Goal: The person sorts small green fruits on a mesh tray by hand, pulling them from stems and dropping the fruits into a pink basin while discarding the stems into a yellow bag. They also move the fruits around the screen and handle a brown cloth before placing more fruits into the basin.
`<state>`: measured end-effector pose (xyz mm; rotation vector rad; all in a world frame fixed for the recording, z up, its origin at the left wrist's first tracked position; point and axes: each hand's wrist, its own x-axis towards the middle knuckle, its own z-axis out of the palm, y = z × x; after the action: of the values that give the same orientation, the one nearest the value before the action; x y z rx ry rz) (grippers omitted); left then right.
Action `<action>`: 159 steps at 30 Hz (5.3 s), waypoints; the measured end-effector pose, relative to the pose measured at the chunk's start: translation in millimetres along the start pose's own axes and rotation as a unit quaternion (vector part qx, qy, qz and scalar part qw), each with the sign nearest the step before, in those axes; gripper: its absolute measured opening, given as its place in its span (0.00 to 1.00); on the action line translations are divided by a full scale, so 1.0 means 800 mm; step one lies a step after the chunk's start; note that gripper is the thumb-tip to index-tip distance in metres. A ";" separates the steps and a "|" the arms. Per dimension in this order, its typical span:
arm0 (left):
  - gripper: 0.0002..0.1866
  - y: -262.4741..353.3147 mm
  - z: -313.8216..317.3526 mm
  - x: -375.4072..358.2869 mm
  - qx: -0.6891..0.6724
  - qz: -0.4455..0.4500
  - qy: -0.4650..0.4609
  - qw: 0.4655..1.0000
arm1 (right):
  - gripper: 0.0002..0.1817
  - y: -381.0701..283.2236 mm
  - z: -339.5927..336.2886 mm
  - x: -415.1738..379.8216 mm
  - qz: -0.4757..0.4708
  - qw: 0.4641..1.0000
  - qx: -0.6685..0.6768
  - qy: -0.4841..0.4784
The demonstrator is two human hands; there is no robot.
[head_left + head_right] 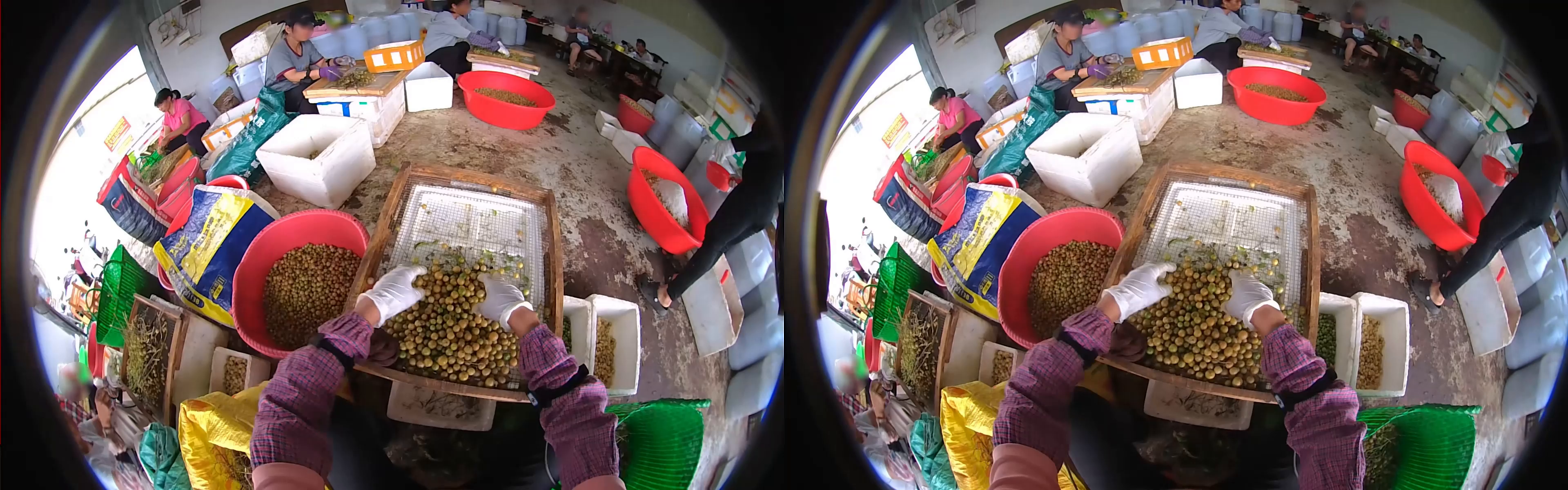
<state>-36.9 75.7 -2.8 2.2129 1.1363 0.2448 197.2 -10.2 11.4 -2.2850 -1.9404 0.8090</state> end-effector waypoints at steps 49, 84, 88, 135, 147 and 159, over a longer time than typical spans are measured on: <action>0.16 0.130 0.093 -0.046 -0.853 -0.177 -0.004 0.490 | 0.19 -0.024 -0.006 -0.091 -0.205 0.771 0.602 0.037; 0.15 0.096 0.042 -0.066 -0.685 -0.183 -0.148 0.690 | 0.13 0.010 -0.012 -0.030 -0.180 0.881 0.426 -0.100; 0.16 0.106 0.037 -0.073 -0.673 -0.200 -0.116 0.703 | 0.15 0.010 -0.005 -0.032 -0.219 0.891 0.397 -0.031; 0.16 0.083 0.046 -0.069 -0.856 -0.104 -0.038 0.505 | 0.08 -0.082 0.013 -0.171 -0.301 0.937 0.108 0.139; 0.17 0.083 0.064 -0.072 -0.836 -0.125 -0.047 0.532 | 0.11 -0.060 0.017 -0.052 -0.171 0.943 0.104 0.265; 0.16 0.096 0.048 -0.073 -0.872 -0.117 -0.030 0.474 | 0.09 -0.037 -0.018 -0.087 -0.097 0.697 0.704 0.094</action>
<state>-5.0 -20.5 20.5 0.1551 0.4370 0.7394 170.3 -64.2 59.4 -1.0683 -0.7422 1.2693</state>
